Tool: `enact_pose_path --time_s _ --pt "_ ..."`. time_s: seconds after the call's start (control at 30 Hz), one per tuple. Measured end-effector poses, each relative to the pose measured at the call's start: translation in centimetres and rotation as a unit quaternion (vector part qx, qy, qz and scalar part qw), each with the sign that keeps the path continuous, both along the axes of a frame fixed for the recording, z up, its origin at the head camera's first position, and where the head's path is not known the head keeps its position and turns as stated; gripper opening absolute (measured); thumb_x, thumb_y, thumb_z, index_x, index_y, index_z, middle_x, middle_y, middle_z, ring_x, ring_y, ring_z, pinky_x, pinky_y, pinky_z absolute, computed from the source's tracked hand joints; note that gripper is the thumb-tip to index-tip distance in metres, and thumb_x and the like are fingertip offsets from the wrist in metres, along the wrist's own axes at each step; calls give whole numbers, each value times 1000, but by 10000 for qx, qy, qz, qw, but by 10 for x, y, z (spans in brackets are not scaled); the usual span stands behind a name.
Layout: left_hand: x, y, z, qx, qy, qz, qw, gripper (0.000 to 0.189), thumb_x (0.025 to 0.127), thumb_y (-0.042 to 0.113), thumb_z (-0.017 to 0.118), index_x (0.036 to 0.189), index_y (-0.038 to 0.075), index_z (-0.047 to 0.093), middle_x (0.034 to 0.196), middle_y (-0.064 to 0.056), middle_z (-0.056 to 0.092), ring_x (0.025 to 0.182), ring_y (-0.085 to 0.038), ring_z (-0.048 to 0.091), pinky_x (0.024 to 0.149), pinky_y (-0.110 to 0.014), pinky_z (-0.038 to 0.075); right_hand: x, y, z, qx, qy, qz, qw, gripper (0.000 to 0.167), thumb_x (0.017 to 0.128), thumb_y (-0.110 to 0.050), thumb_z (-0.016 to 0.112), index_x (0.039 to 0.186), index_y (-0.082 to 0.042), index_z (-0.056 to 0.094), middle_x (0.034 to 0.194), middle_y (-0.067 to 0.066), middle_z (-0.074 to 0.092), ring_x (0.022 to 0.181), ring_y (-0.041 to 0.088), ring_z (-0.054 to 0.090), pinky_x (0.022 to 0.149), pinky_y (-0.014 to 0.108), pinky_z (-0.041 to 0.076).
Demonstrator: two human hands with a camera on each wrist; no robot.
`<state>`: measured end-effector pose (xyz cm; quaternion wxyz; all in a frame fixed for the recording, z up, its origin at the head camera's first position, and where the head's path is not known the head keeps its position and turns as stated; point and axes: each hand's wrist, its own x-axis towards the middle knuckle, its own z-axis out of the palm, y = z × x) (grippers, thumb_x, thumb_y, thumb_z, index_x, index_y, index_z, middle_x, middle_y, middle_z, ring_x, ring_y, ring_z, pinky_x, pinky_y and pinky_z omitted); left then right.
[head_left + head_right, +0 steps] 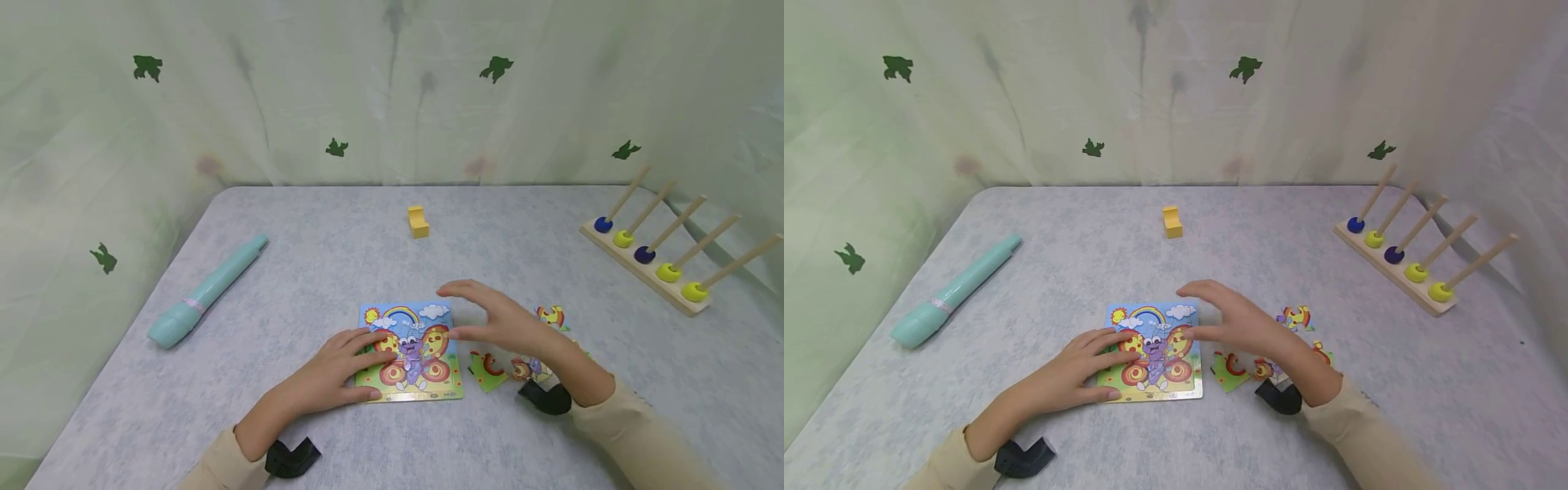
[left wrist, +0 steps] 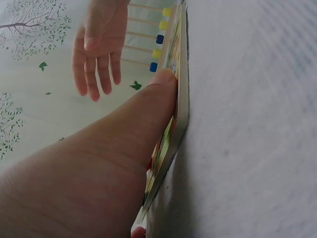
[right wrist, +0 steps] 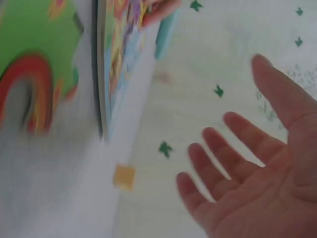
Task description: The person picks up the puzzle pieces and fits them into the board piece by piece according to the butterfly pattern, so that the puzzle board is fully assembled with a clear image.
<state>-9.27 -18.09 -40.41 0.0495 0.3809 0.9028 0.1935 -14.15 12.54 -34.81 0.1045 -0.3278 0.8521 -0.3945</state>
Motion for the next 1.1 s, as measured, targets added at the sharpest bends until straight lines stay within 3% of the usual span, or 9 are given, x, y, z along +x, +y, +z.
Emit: enact_pose_path --time_s 0.17,0.37,0.57,0.67,0.83,0.97,1.1 --pt "0 0 0 -27 -26 31 10000 56 84 55 51 133 30 44 143 4 29 130 -22 19 102 -46 17 5 43 6 -434 598 -718 9947 56 77 -22 71 128 -12 49 129 4 47 116 24 42 90 54 35" --pt "0 0 0 -36 29 29 10000 56 83 56 51 133 30 45 142 4 30 130 -22 20 102 -45 18 7 89 -6 -457 636 -1350 9877 53 79 -15 70 127 -9 49 126 8 49 114 27 41 89 60 30" --pt "0 0 -1 -37 19 25 10000 56 83 56 51 133 31 45 142 4 29 130 -22 20 102 -46 17 3 118 -29 -303 304 -1582 9865 51 82 -15 66 128 -5 46 124 12 50 112 12 42 92 51 33" --pt "0 0 -1 -26 -19 34 10000 56 84 55 51 133 31 45 142 4 29 130 -22 19 102 -46 17 0 125 -38 -140 -22 -1714 9851 52 83 -19 65 128 -3 45 125 13 49 113 19 43 92 47 35" --pt "1 0 0 -23 -34 34 10000 55 84 55 51 133 31 45 142 4 30 130 -22 19 102 -45 17 -4 132 -50 153 -555 -1894 9802 57 81 -29 67 128 -4 45 129 17 44 119 35 36 94 54 28" --pt "1 1 0 -16 -44 35 10000 55 84 54 52 133 31 44 142 4 29 130 -22 19 102 -45 17 -7 136 -57 516 -451 -1763 9820 58 80 -31 68 126 -4 47 130 17 41 124 37 29 96 57 22" --pt "1 1 1 -19 -65 53 10000 55 84 54 52 133 32 44 143 5 29 130 -22 19 102 -45 17 -9 135 -60 732 -155 -1562 9849 53 80 -29 68 123 -3 51 124 19 44 119 38 33 94 59 23"
